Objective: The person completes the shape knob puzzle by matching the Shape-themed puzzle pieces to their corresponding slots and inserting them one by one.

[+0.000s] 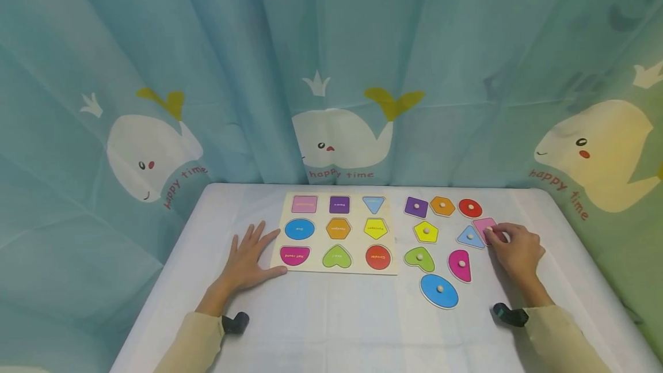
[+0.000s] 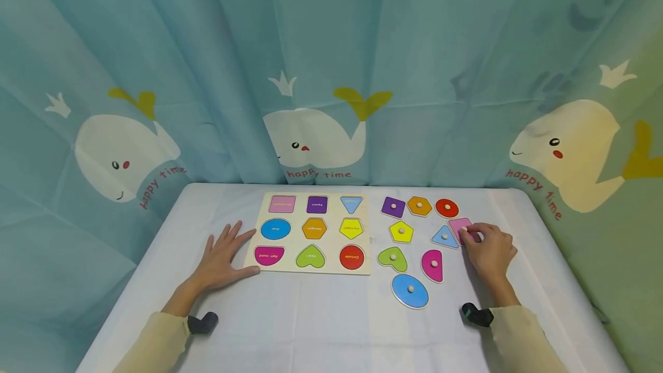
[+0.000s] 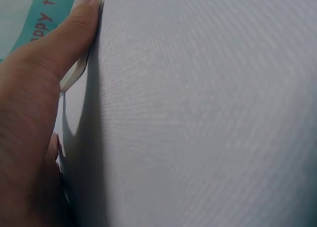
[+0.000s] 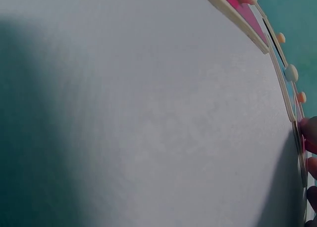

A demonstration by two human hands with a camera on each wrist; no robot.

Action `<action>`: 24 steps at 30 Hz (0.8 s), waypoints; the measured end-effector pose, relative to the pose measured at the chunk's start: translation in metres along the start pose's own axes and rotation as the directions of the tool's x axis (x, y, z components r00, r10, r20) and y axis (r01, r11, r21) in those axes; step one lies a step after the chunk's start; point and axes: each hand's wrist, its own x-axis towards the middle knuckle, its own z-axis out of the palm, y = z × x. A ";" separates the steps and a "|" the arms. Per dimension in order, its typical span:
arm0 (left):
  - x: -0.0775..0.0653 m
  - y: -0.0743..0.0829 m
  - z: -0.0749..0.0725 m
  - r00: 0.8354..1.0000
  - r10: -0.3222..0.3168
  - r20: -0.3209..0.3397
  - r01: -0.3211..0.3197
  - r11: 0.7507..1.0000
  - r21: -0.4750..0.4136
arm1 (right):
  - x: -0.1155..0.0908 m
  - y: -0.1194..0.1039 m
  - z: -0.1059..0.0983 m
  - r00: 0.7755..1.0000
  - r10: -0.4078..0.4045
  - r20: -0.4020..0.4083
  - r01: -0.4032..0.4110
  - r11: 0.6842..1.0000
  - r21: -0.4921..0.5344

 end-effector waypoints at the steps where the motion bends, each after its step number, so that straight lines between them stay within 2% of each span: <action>1: 0.000 0.000 0.000 1.000 0.004 -0.004 -0.004 1.000 0.002 | 0.000 -0.001 0.000 1.000 0.009 -0.002 -0.009 1.000 0.000; 8: -0.001 0.000 0.002 1.000 0.009 -0.022 -0.009 1.000 -0.007 | 0.001 -0.004 0.000 1.000 0.026 -0.007 -0.026 0.999 0.019; 15: 0.000 -0.001 0.003 1.000 0.001 -0.003 -0.001 1.000 -0.011 | 0.001 -0.011 -0.004 0.999 0.048 -0.012 -0.048 0.999 0.016; 20: 0.000 0.000 0.000 1.000 -0.008 -0.002 0.008 1.000 -0.005 | 0.004 -0.022 -0.012 0.999 0.009 -0.047 -0.005 0.997 0.071; 24: 0.000 0.002 -0.003 1.000 -0.019 0.023 0.019 1.000 -0.022 | 0.006 -0.033 -0.017 0.998 -0.031 -0.056 0.036 0.994 0.106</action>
